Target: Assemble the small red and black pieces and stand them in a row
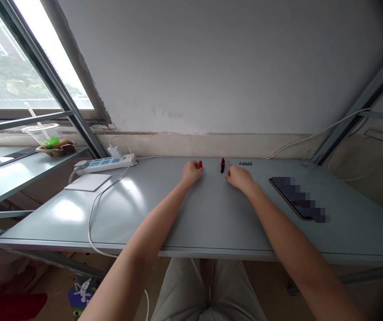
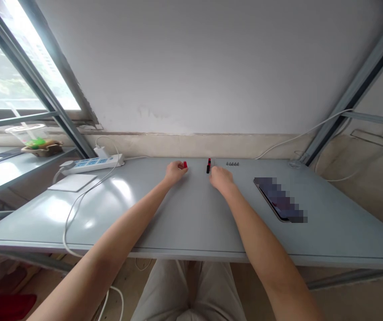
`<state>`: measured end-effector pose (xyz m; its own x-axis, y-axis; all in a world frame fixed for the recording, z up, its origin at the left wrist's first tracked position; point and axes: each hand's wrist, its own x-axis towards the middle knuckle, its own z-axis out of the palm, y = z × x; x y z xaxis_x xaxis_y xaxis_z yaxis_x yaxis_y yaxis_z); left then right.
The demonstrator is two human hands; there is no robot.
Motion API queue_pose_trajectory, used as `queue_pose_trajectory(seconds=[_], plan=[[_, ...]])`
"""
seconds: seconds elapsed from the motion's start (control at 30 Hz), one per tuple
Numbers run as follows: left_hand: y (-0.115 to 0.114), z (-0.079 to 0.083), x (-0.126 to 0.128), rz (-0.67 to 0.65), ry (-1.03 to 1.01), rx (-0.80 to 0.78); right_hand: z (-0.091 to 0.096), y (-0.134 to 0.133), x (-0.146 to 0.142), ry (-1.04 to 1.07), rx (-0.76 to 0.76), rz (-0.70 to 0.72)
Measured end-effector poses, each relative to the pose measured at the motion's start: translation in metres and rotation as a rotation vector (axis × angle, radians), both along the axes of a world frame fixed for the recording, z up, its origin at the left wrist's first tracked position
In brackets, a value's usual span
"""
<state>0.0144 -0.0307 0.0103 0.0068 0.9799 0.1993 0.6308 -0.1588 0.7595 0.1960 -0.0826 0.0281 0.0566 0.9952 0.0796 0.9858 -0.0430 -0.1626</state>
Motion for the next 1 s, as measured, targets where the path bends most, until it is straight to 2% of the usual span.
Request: queue_pose_trajectory(seconds=[0.2,0.5,0.67,0.83,0.93,1.0], plan=[[0.015,-0.007,-0.001,0.02,0.089,-0.019,-0.008,0.007,0.011,0.017,0.03,-0.137],[0.03,-0.018,0.002,0.041,0.23,-0.065,-0.022,0.015,0.015,0.092,0.069,-0.156],[0.034,-0.019,0.005,0.063,0.254,-0.057,-0.034,0.023,0.018,0.233,0.137,-0.171],[0.032,-0.018,0.008,0.076,0.258,-0.063,-0.04,0.027,0.02,0.256,0.175,-0.195],[0.025,-0.017,0.01,0.162,0.267,0.033,-0.041,0.028,0.02,0.259,0.181,-0.198],[0.017,-0.015,0.013,0.201,0.301,0.195,-0.041,0.029,0.02,0.265,0.182,-0.202]])
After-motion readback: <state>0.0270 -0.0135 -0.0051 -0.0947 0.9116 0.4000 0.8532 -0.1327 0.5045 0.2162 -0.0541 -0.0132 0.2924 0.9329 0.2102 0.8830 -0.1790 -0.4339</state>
